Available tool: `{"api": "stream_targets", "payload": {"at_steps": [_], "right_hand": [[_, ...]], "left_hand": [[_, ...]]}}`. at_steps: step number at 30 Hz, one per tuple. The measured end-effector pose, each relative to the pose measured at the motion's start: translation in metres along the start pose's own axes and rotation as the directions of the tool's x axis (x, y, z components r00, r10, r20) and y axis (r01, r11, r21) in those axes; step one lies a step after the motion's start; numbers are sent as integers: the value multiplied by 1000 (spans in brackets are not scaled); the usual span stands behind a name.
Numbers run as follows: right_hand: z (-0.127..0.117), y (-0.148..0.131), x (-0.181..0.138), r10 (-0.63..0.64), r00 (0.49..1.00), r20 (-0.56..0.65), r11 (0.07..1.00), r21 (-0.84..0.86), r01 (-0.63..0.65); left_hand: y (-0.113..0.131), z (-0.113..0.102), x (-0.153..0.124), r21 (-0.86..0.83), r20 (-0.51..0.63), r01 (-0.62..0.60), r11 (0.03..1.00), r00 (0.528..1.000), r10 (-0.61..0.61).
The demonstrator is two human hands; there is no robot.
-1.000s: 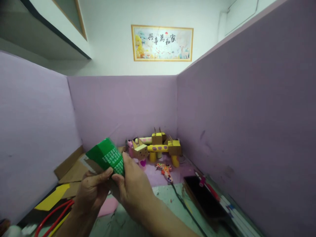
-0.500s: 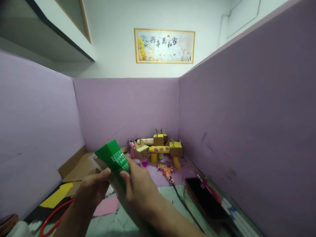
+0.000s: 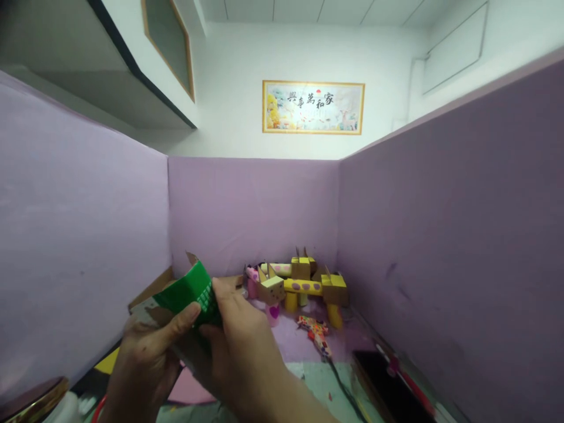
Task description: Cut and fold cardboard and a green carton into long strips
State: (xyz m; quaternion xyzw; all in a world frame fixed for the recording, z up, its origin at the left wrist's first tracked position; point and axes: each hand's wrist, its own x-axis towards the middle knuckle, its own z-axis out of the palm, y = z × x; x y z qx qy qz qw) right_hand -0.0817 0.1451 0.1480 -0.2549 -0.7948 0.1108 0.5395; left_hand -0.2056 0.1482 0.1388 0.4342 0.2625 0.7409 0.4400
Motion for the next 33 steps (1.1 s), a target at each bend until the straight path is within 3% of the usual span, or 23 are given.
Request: {"api": "stream_targets", "payload": {"at_steps": [3,9,12,15,18,21,24,27,30,33], "right_hand": [[0,-4,1,-33,999,-40,999,-2,33],[2,-9,-1,-39,990,-136,999,-2,40],[2,-11,-2,-29,986,-165,999,12,32],[1,-13,-2,77,986,-150,991,118,-59],[0,-7,-3,122,984,-132,974,207,-93],[-2,1,-6,165,979,-117,959,251,-132],[-6,4,-9,213,977,-21,919,343,-193],[-9,1,-10,222,973,68,876,424,-229],[-10,-2,-11,208,976,62,912,349,-216],[-9,-4,-10,201,979,43,933,297,-205]], "left_hand": [[2,-1,-3,46,-27,14,999,1000,-13],[3,-1,-4,108,26,90,990,995,-93],[1,0,-6,223,-7,43,974,999,-43],[-1,2,-10,346,-85,-34,938,994,68],[-4,2,-12,393,-51,-68,917,994,96],[-7,1,-11,382,-9,-89,920,995,101],[-8,0,-8,348,63,-124,929,992,109],[-7,1,-5,181,172,-56,982,985,25],[-5,4,-2,21,250,46,999,967,-50],[-2,6,-3,19,271,62,998,960,-65]]}}
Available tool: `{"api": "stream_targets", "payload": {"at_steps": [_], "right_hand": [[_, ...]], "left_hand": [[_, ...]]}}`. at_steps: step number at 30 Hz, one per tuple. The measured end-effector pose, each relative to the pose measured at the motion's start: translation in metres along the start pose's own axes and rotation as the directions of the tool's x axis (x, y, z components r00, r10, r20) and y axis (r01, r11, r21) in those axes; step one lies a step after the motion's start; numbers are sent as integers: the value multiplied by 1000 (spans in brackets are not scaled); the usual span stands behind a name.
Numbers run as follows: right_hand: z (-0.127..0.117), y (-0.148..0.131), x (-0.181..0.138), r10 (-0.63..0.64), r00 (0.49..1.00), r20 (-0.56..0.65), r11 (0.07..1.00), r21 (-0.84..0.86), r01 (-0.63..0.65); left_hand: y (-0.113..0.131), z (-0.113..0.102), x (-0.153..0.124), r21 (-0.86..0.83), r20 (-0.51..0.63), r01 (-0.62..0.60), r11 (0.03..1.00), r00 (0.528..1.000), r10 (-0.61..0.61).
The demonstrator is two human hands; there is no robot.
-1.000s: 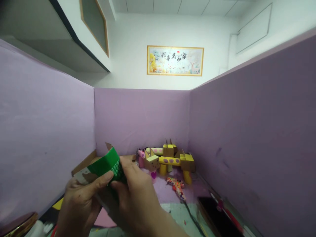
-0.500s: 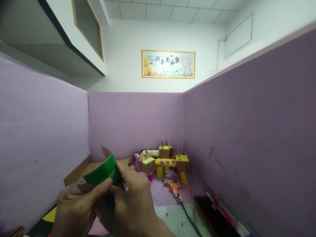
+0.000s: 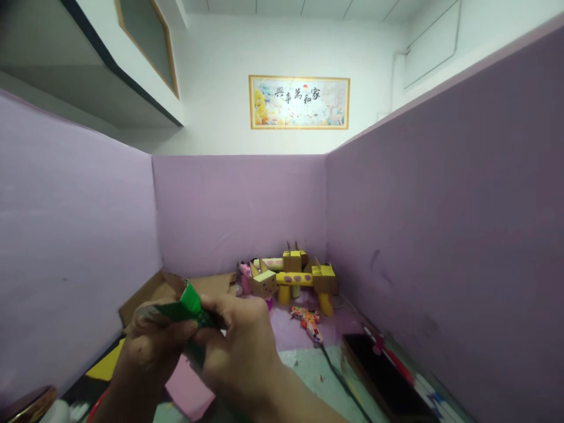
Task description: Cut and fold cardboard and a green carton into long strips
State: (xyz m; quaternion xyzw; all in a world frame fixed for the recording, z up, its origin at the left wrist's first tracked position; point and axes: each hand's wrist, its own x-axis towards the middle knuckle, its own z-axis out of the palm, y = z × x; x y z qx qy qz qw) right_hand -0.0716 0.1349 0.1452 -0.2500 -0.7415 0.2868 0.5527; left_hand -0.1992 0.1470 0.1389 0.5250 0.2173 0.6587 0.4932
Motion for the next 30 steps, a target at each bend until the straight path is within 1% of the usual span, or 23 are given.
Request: {"api": "stream_targets", "payload": {"at_steps": [3,5,6,8,10,11,13,14,16,17,18,21,23,24,26,28,30], "right_hand": [[-1,-1,-1,-32,999,-3,999,-28,31],[-2,-1,-2,-78,996,-32,991,-116,73],[-2,-1,-3,-115,992,-56,979,-173,103],[0,0,-5,-219,972,-88,933,-309,182],[4,-1,-6,-332,940,-74,855,-444,266],[7,-2,-6,-375,926,-55,814,-497,300],[12,-6,-4,-440,898,-22,745,-567,351],[13,-7,-3,-467,884,-12,719,-588,371],[15,-10,-1,-495,869,2,689,-607,395],[14,-11,-1,-499,867,4,684,-612,397],[14,-10,0,-495,869,4,684,-614,393],[11,-7,1,-471,882,-12,698,-617,365],[7,-5,1,-429,902,-44,743,-585,325],[6,-4,0,-393,918,-59,780,-550,298],[2,-4,0,-293,954,-61,861,-451,236],[-1,-5,-1,-201,979,-29,919,-351,179],[-3,-8,-3,-161,987,-2,944,-291,153]], "left_hand": [[4,1,-3,78,-45,21,997,999,-18],[9,0,-6,167,-68,19,986,998,-8],[11,-1,-8,238,-94,-7,971,995,30],[17,-3,-13,410,-140,-99,907,975,170],[22,-4,-18,547,-141,-181,817,942,304],[24,-4,-20,588,-123,-215,780,929,349],[25,-4,-22,625,-84,-283,728,902,423],[25,-3,-22,630,-81,-317,709,881,466],[24,-3,-22,617,-78,-380,689,842,534],[23,-2,-22,604,-65,-400,689,837,543],[22,-2,-22,595,-41,-410,691,843,536],[18,-1,-19,579,43,-403,709,883,467],[15,-1,-18,568,78,-411,713,889,451],[14,-1,-17,563,99,-430,706,883,459],[13,-2,-16,565,184,-495,660,856,484],[13,-4,-15,569,302,-573,590,813,498],[15,-5,-14,552,395,-640,534,765,509]]}}
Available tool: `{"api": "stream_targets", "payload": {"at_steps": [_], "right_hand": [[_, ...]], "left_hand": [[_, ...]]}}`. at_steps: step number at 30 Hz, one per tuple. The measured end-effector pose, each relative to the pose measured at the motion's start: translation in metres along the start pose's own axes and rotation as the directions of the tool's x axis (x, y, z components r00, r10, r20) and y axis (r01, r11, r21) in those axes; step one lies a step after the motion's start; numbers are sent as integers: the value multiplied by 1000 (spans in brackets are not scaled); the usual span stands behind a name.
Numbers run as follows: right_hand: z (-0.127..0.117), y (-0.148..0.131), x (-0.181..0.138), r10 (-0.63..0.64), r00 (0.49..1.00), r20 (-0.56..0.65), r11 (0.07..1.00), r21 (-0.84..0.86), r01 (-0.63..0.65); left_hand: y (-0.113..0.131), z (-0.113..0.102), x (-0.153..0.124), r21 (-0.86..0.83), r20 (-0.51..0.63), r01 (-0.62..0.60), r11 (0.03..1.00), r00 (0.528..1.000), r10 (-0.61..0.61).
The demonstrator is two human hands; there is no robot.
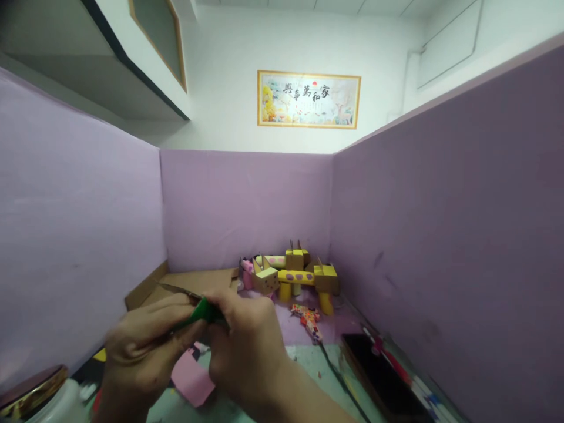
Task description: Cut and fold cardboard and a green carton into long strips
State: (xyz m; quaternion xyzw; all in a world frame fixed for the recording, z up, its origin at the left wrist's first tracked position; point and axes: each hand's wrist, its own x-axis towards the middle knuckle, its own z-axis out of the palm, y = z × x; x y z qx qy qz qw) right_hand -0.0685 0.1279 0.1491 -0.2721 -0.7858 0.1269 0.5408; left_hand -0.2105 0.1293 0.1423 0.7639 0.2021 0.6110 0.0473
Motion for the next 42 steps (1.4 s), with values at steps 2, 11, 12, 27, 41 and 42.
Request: {"api": "stream_targets", "payload": {"at_steps": [2,11,12,27,41,42], "right_hand": [[0,-2,-3,-5,1000,8,999,33,5],[-6,6,-4,88,995,-48,943,325,-67],[-12,10,-2,147,984,-100,924,368,-101],[-55,97,-163,913,289,-289,366,892,-265],[-72,68,-206,478,855,-200,704,-496,-509],[-63,65,-191,459,888,-12,758,-517,-399]], "left_hand": [[2,-1,1,35,0,-81,996,997,81],[12,4,-4,251,-79,11,968,997,9],[10,3,-5,249,-136,83,965,989,-50],[-15,19,-58,571,571,137,810,642,-511],[-52,31,-115,350,806,548,760,237,-543],[-52,32,-115,340,815,561,755,225,-534]]}}
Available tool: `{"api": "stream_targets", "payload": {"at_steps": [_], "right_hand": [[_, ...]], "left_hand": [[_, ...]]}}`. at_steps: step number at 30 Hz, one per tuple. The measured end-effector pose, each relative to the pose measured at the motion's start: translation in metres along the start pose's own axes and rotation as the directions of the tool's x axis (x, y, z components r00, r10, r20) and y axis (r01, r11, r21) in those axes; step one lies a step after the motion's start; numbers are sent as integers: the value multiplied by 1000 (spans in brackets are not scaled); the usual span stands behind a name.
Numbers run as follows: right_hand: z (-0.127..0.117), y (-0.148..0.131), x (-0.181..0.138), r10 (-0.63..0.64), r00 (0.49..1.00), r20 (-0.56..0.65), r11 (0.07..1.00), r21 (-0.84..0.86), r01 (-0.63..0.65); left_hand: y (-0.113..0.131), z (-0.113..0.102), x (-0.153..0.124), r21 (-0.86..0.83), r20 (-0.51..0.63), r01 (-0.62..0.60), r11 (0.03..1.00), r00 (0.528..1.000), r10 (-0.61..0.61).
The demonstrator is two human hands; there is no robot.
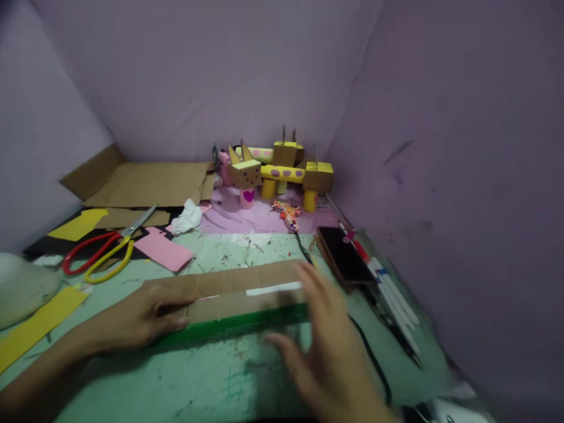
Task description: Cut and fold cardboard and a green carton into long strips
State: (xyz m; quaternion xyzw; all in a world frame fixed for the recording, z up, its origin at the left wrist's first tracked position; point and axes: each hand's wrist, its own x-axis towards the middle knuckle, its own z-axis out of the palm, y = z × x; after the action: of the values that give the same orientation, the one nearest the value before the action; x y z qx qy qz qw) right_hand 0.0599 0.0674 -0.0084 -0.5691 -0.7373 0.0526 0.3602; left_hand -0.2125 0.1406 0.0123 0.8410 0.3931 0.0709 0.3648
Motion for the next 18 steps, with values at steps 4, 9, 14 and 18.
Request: {"api": "stream_targets", "payload": {"at_steps": [4,9,14,18], "right_hand": [[35,-46,47,-209,824,527,969,-2,248],[51,-54,73,-32,737,675,999,44,2],[12,-30,98,90,809,580,746,499,-441],[-15,-30,117,44,733,679,390,664,-638]], "left_hand": [[-1,0,-2,-51,2,-17,999,1000,17],[-30,-18,-24,-284,-582,-17,959,797,-159],[-51,-39,-39,-487,-812,-383,785,529,-246],[-26,-57,-28,-355,-789,-402,844,614,-40]]}}
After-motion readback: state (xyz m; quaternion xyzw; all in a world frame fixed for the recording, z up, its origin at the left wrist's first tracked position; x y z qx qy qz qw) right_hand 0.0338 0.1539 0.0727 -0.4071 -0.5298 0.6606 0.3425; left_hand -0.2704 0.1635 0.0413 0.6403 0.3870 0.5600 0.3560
